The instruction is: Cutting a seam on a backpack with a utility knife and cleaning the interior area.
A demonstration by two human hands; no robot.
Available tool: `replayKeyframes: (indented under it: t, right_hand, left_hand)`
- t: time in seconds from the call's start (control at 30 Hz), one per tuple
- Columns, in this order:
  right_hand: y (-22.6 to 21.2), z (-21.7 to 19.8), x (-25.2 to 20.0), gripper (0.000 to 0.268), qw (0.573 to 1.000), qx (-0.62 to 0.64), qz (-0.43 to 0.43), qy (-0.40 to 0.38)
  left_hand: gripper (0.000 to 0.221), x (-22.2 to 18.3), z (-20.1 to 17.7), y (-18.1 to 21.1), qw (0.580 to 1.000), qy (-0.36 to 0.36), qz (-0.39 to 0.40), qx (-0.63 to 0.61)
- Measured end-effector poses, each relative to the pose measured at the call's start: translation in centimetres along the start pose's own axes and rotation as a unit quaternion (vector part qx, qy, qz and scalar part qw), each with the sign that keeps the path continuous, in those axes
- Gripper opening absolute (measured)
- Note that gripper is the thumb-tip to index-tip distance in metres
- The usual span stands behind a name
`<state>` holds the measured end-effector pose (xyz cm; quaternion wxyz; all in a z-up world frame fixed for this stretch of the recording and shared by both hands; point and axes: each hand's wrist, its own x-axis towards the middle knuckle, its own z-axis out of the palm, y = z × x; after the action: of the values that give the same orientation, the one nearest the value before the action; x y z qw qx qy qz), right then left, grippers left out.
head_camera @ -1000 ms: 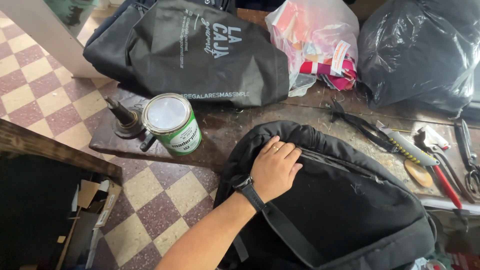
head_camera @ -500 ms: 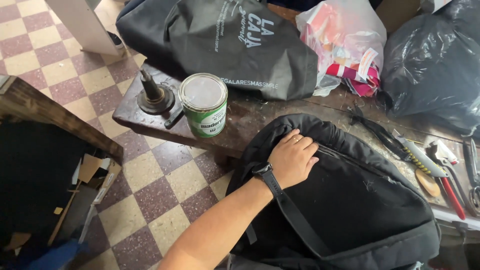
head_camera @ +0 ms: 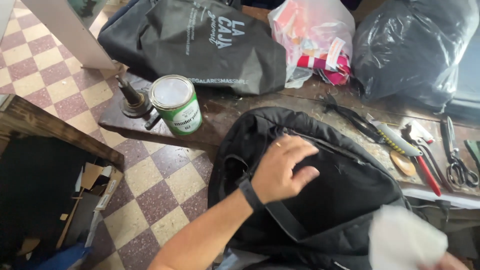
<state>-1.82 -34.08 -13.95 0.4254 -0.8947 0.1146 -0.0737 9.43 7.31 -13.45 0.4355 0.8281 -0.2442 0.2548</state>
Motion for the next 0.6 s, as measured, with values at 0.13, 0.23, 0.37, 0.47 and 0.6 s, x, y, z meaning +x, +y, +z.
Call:
replayKeyframes:
  t: [0.13, 0.23, 0.37, 0.47, 0.6]
  right_hand:
    - [-11.2, 5.3, 0.4, 0.031, 0.987, -0.135, 0.055, -0.066]
    - [-12.5, 7.1, 1.0, 0.029, 0.993, -0.029, -0.031, -0.108]
    - [-13.0, 8.3, 0.7, 0.024, 0.983, -0.005, -0.147, -0.112]
    - [-12.2, 9.0, -0.3, 0.037, 0.899, -0.058, -0.413, 0.138]
    - [-12.7, 8.6, -1.8, 0.043, 0.868, 0.024, -0.491, 0.077]
  left_hand:
    - [0.060, -0.5, -1.2, 7.6, 0.828, -0.122, -0.292, -0.462]
    - [0.040, -1.7, 0.3, 8.0, 0.741, -0.026, -0.356, -0.568]
    - [0.015, -2.4, 1.5, 10.3, 0.750, 0.090, -0.368, -0.543]
    - [0.006, -2.1, 2.6, 12.8, 0.781, 0.165, -0.391, -0.458]
    - [0.006, -2.1, 4.5, 15.2, 0.745, 0.222, -0.400, -0.485]
